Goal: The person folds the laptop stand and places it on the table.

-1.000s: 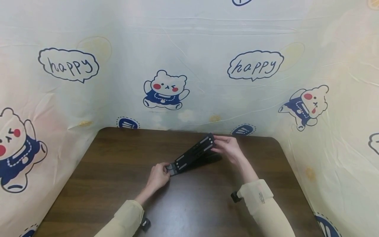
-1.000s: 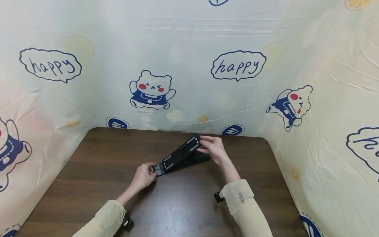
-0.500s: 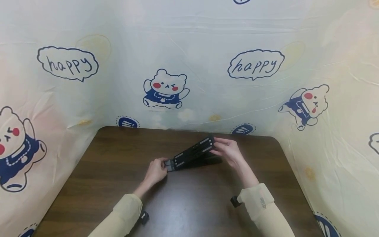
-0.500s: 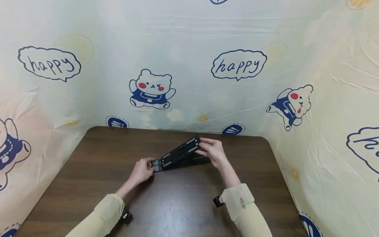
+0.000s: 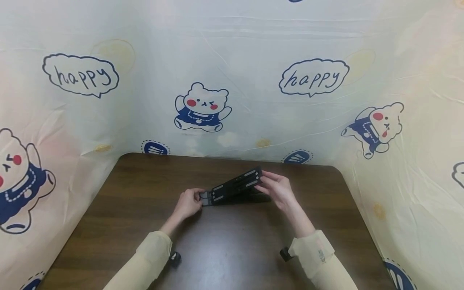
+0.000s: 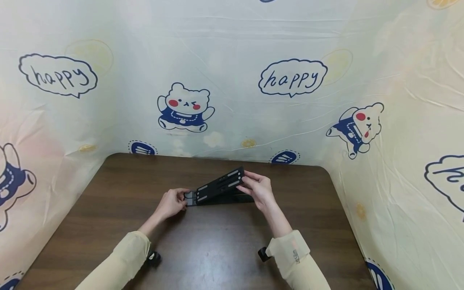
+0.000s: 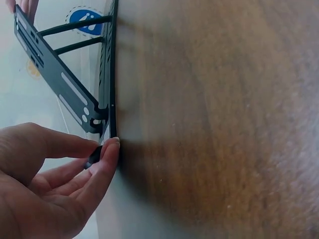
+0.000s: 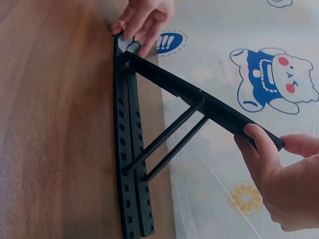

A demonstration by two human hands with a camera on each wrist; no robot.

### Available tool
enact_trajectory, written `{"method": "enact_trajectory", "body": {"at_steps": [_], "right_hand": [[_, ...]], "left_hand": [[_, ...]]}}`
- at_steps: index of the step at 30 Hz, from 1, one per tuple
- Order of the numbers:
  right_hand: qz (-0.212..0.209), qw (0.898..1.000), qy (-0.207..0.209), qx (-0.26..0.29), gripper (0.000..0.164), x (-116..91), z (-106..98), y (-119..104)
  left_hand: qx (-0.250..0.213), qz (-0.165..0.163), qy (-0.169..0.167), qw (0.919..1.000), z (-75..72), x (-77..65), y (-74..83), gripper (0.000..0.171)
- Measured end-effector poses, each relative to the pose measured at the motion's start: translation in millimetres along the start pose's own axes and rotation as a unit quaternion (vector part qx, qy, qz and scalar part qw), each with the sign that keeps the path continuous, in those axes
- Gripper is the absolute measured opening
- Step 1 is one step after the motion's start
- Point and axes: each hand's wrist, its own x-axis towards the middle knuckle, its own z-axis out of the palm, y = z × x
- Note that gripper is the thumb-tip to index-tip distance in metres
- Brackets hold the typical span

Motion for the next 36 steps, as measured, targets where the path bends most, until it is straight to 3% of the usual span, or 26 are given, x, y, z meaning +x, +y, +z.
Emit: {"method": "enact_trajectory", "body": {"at_steps": [5,12,15,21,26,29,32,34,36], "right_hand": [[0.010,1.000,-0.006,0.023,0.052,-7,4,3],[0.017,1.000,-0.010,0.024,0.052,-13,6,8],[0.015,1.000,-0.013,0.022,0.052,-13,4,10],[0.012,0.999,-0.027,0.023,0.053,-12,-1,12],[0.017,0.999,-0.037,0.008,0.053,-4,-13,13],[0.019,0.999,-0.042,-0.015,0.056,1,-26,14],[0.011,0.997,-0.051,-0.053,0.057,7,-41,18],[-0.010,0.993,-0.051,-0.104,0.054,11,-50,22],[-0.047,0.981,-0.039,-0.184,0.051,16,-58,30]], "left_hand": [[-0.001,0.016,-0.010,0.9998,-10.0,-0.8,5.4,0.050],[0.014,-0.012,-0.035,0.9992,-10.8,13.9,-8.7,0.048],[0.019,-0.011,-0.043,0.9988,-13.1,12.9,-6.2,0.047],[0.021,0.012,-0.034,0.9991,-23.7,-6.6,19.1,0.045],[0.011,0.023,-0.004,0.9997,-16.7,-3.9,8.2,0.050],[-0.010,0.010,0.013,0.9998,-22.2,-13.8,21.6,0.054],[-0.033,-0.024,0.026,0.9988,-33.8,-30.9,49.6,0.049],[-0.037,-0.043,0.037,0.9977,-39.6,-42.0,66.8,0.041],[-0.021,-0.049,0.046,0.9975,-42.7,-49.9,79.1,0.035]]}}
